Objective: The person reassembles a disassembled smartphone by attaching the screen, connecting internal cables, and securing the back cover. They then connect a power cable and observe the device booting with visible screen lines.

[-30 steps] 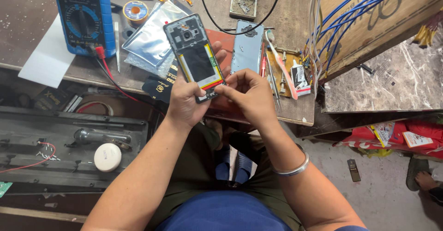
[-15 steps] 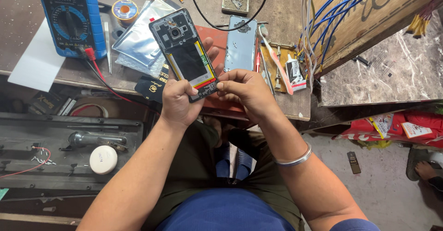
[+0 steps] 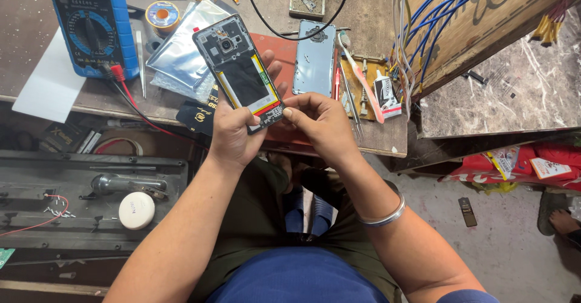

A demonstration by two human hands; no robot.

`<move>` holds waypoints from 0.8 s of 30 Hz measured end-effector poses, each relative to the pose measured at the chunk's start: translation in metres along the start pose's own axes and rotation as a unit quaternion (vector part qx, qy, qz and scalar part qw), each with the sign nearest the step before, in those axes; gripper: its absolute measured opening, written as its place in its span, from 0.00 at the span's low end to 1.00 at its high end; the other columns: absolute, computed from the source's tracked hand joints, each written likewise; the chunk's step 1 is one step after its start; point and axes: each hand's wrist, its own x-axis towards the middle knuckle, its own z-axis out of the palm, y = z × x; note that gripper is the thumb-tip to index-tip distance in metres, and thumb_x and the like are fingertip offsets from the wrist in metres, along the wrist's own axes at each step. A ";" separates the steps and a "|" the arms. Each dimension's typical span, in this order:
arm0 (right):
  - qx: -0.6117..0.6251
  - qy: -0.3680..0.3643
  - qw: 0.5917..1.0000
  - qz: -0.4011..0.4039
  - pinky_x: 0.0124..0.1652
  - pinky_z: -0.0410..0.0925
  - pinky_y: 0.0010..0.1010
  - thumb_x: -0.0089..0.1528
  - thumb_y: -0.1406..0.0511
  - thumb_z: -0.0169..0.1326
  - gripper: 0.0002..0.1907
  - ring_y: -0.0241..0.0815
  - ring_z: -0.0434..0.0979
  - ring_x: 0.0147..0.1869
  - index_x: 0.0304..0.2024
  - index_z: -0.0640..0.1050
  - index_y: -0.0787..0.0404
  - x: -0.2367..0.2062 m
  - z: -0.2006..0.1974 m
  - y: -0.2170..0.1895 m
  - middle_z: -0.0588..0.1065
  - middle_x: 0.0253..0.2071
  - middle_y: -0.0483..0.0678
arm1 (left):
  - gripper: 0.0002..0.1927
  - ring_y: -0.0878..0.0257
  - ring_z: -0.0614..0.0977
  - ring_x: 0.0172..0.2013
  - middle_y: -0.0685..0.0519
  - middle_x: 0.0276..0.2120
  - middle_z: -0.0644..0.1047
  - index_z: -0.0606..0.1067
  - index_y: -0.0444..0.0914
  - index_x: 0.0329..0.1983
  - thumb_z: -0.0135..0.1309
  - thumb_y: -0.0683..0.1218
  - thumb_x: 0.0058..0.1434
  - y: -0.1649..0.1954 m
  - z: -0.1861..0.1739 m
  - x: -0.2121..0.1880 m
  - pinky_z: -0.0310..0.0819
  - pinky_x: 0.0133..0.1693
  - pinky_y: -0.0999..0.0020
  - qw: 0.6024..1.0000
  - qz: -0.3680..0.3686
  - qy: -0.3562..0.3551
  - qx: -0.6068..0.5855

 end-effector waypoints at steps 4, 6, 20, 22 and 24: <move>-0.019 0.015 1.000 0.004 0.42 0.75 0.24 0.63 0.68 0.61 0.12 0.35 0.82 0.40 0.46 0.79 0.71 0.000 -0.001 0.000 0.82 0.38 0.50 | 0.48 0.48 0.65 0.73 0.42 0.69 0.65 0.57 0.35 0.73 0.38 0.31 0.40 -0.002 -0.001 0.001 0.63 0.74 0.46 1.000 0.001 -0.013 0.002; -0.029 0.016 0.999 -0.006 0.41 0.74 0.24 0.63 0.69 0.62 0.12 0.35 0.81 0.39 0.46 0.79 0.72 0.001 0.000 0.001 0.81 0.37 0.50 | 0.48 0.48 0.65 0.73 0.42 0.69 0.65 0.57 0.35 0.73 0.38 0.31 0.40 -0.001 -0.002 0.000 0.62 0.74 0.46 1.000 0.004 -0.018 0.009; 0.055 0.169 0.975 -0.130 0.34 0.71 0.23 0.68 0.69 0.52 0.11 0.32 0.76 0.40 0.53 0.74 0.64 -0.025 -0.011 0.003 0.73 0.39 0.43 | 0.41 0.48 0.69 0.69 0.41 0.66 0.67 0.56 0.35 0.73 0.45 0.35 0.52 -0.004 0.001 0.005 0.65 0.71 0.43 0.999 0.010 0.025 -0.037; 0.136 0.129 0.969 -0.162 0.34 0.65 0.21 0.72 0.71 0.50 0.08 0.30 0.68 0.37 0.53 0.74 0.64 -0.044 -0.027 0.003 0.68 0.37 0.41 | 0.37 0.48 0.70 0.68 0.41 0.66 0.68 0.58 0.34 0.73 0.45 0.37 0.56 -0.003 0.000 0.008 0.66 0.70 0.43 0.998 0.004 0.024 -0.050; 0.165 0.113 0.963 -0.183 0.33 0.61 0.20 0.74 0.72 0.48 0.07 0.29 0.62 0.33 0.53 0.74 0.65 -0.070 -0.043 0.007 0.66 0.36 0.41 | 0.35 0.48 0.71 0.67 0.41 0.66 0.69 0.59 0.33 0.72 0.44 0.37 0.59 -0.003 -0.002 0.010 0.67 0.69 0.44 0.997 -0.001 0.026 -0.066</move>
